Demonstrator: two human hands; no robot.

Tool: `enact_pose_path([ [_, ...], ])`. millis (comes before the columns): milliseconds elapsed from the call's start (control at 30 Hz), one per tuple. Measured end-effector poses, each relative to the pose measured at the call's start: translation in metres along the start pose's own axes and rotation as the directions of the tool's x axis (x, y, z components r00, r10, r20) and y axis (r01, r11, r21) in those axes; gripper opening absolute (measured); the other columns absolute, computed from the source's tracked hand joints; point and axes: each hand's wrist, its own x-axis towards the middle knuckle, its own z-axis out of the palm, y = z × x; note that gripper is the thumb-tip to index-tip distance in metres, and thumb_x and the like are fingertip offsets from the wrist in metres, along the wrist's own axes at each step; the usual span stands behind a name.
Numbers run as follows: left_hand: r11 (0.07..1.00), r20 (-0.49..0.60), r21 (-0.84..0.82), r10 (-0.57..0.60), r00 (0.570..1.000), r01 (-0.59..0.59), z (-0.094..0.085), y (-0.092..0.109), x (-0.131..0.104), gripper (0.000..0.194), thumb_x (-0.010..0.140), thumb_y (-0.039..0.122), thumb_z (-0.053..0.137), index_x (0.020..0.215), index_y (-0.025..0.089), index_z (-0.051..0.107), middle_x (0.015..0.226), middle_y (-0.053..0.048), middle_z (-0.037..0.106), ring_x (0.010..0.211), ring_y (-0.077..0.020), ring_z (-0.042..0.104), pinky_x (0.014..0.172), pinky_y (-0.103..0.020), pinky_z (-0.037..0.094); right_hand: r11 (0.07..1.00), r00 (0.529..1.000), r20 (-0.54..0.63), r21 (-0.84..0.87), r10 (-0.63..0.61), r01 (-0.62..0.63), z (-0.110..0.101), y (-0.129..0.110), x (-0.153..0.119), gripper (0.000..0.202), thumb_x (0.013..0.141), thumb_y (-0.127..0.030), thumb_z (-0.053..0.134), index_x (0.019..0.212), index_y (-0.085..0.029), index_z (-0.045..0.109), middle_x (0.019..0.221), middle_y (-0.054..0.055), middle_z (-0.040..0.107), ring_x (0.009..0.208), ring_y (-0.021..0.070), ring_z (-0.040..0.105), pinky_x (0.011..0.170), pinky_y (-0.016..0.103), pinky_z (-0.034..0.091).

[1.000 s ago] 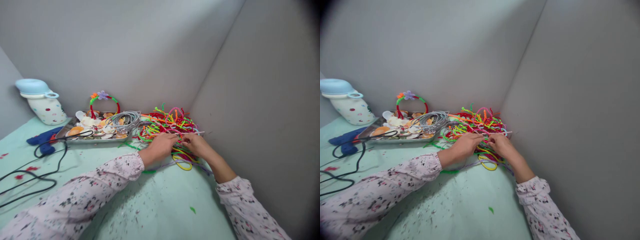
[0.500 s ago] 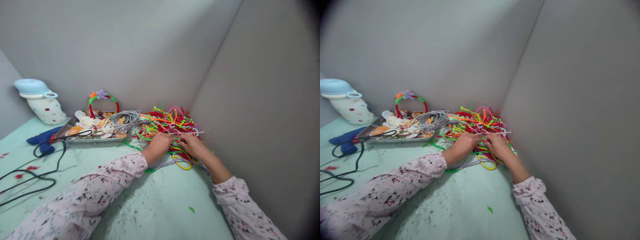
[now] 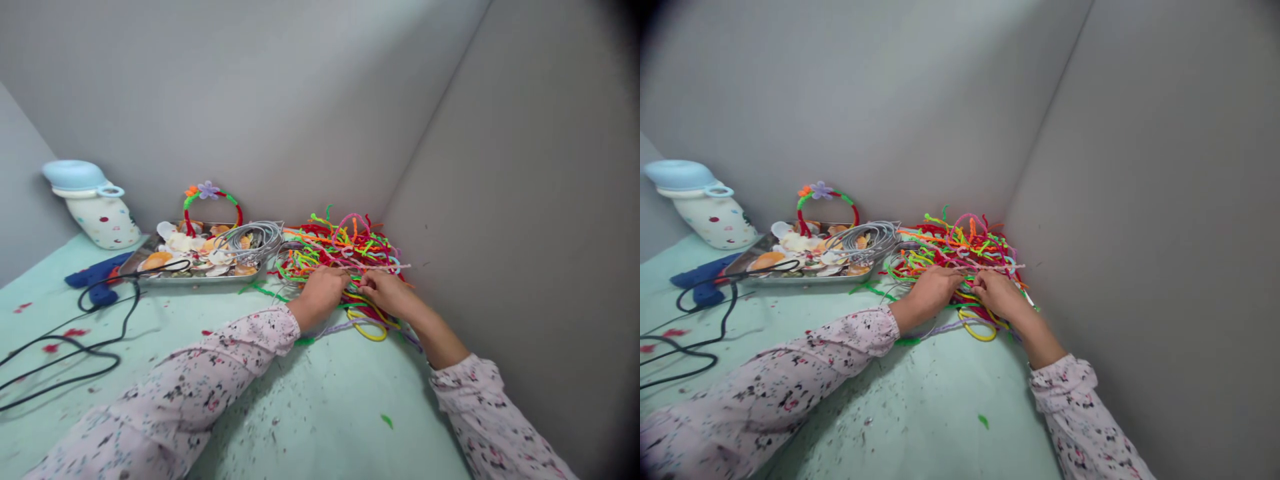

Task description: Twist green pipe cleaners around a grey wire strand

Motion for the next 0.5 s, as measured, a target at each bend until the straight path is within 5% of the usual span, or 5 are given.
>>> enact_pose_path([
  [200,1.0,0.022,-0.014,-0.023,0.999,0.024,0.001,0.0,0.001,0.015,0.086,0.015,0.052,0.093,0.014,0.065,0.096,-0.009,0.068,0.089,-0.0201,0.062,0.083,-0.032,0.044,1.0,1.0,-0.019,-0.008,-0.012,0.012,-0.008,-0.004,0.0,0.01,0.086,-0.024,0.048,0.079,-0.019,0.053,0.076,0.002,0.062,0.068,0.0142,0.052,0.059,0.023,0.032],
  [500,0.998,0.018,0.016,-0.061,0.998,0.06,0.006,0.0,0.002,0.019,0.088,0.016,0.05,0.101,0.016,0.064,0.103,-0.008,0.068,0.096,-0.0197,0.061,0.087,-0.033,0.043,0.956,0.991,-0.046,-0.26,0.128,-0.135,-0.041,-0.009,-0.01,0.014,0.085,-0.024,0.048,0.089,-0.022,0.062,0.083,0.004,0.068,0.063,0.0148,0.055,0.053,0.024,0.028],
])
